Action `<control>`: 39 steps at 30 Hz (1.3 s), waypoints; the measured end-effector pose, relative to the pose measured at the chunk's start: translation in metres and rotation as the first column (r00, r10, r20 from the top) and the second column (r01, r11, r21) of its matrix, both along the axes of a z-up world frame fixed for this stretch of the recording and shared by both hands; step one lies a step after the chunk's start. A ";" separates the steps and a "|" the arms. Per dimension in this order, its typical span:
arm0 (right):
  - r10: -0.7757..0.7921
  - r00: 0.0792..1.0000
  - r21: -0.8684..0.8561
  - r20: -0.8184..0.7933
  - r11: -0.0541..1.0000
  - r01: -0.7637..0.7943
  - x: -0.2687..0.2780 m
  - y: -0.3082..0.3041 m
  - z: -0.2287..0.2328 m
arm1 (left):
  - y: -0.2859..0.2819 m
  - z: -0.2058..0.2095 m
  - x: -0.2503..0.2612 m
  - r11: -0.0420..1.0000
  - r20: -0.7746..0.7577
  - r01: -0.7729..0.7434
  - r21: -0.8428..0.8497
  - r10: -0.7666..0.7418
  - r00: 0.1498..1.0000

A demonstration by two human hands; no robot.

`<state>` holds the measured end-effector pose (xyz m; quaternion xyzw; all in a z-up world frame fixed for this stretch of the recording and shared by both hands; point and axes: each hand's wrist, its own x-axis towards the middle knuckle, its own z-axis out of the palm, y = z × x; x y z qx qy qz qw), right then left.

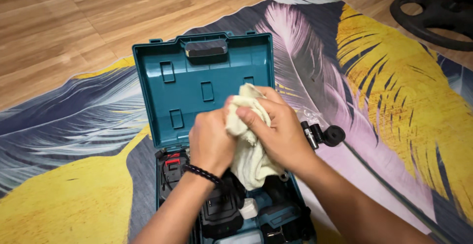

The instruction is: The person wipes the inside of a teal toolbox with a cloth, then removes several metal tools and accessories one by one, wipes each with the cloth, and places them on the floor beside the case. The person also handles plastic-wrapped items and a black cylindrical tool, wiping them before setting them down.

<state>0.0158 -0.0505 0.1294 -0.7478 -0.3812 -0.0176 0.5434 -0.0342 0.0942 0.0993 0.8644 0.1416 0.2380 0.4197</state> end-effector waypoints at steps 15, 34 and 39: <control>0.048 0.957 0.155 -0.285 0.988 -0.003 0.025 -0.016 -0.029 | 0.008 -0.009 0.017 0.978 0.236 0.203 -0.042 -0.188 0.953; -0.233 0.972 -0.706 -0.040 0.695 0.138 0.075 -0.189 -0.102 | 0.004 -0.036 0.021 0.645 -0.081 0.227 -0.729 -0.411 0.908; 0.052 0.548 0.010 -0.835 0.997 -0.080 0.004 -0.080 -0.097 | -0.044 -0.069 0.034 0.769 -0.106 0.200 -0.608 -0.328 0.939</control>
